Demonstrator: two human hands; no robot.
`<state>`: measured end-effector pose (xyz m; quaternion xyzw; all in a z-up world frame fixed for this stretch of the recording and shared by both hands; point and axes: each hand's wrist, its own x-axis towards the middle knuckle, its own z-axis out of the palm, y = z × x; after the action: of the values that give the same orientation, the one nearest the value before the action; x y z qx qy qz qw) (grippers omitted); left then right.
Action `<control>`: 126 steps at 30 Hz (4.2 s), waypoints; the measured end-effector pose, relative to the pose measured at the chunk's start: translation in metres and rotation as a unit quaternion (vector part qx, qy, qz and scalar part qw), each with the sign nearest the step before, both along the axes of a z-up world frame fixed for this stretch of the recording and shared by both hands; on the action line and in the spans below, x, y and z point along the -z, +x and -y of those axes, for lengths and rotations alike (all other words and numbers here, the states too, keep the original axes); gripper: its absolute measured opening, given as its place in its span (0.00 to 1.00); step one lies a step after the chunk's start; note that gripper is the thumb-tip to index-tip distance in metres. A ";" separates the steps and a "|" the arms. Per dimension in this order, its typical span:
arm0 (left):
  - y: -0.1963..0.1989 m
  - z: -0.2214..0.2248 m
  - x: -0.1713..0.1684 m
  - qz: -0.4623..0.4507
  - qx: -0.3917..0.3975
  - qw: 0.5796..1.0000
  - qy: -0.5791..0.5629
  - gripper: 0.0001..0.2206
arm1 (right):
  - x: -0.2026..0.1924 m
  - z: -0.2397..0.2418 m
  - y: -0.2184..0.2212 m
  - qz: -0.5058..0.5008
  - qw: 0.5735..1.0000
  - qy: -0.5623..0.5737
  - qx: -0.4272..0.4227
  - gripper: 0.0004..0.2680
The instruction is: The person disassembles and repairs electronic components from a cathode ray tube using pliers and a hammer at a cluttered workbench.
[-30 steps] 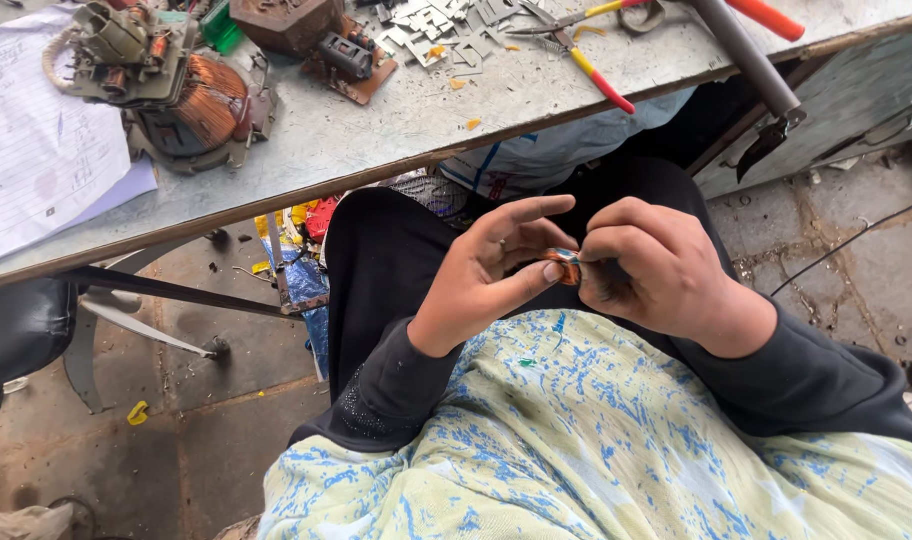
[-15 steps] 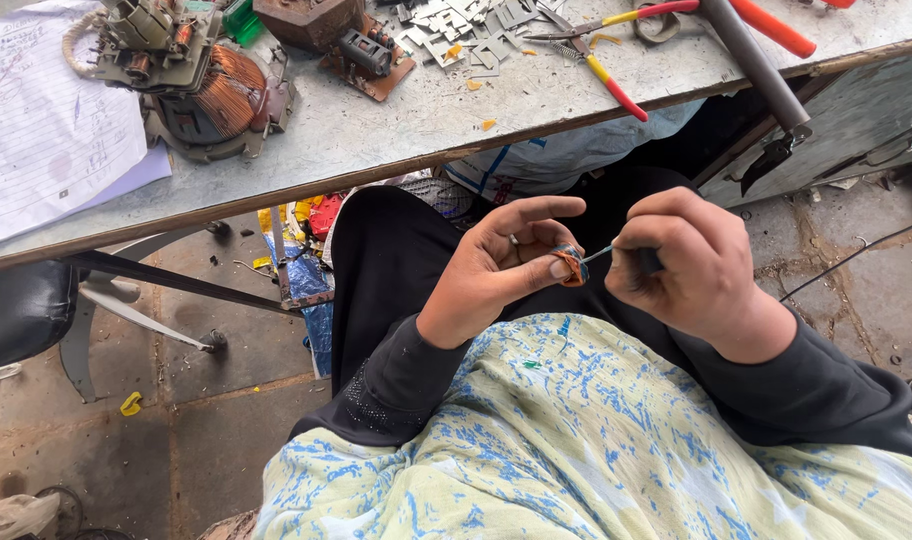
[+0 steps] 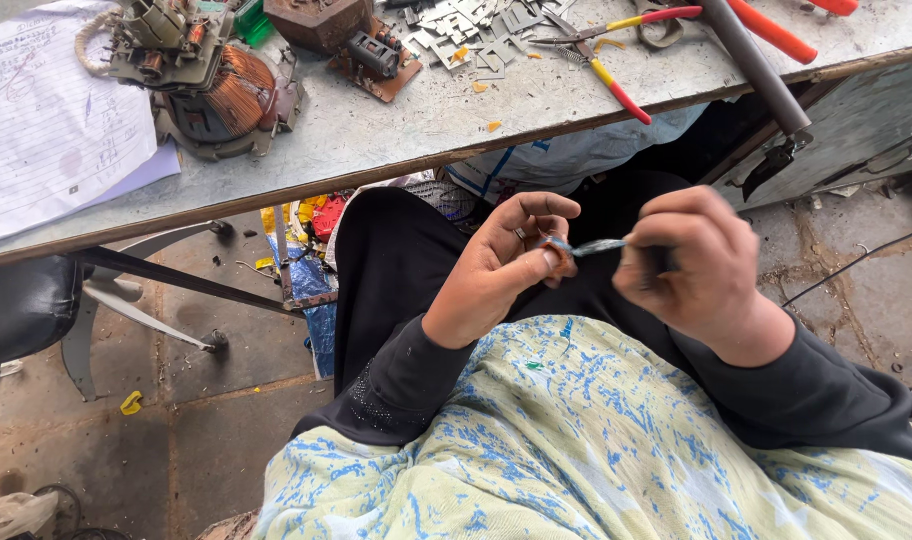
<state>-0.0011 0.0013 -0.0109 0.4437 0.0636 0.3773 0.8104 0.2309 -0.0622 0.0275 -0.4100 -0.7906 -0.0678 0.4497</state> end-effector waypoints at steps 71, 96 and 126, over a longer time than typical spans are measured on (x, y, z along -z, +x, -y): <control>-0.012 0.009 -0.015 -0.210 -0.304 0.839 0.398 0.26 | -0.014 -0.017 -0.031 0.007 0.982 -0.178 -0.062 0.11; -0.054 0.010 0.022 -0.075 -0.339 0.925 0.154 0.06 | -0.016 -0.070 -0.060 0.194 0.965 -0.165 -0.067 0.27; -0.010 -0.123 -0.001 -0.415 -0.531 0.576 0.462 0.13 | 0.020 -0.144 0.122 -0.148 0.966 -0.106 0.182 0.19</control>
<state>-0.0114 0.1244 -0.0102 0.7533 0.4340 0.4929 0.0352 0.3532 0.0823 0.0075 -0.5975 -0.6301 -0.0029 0.4959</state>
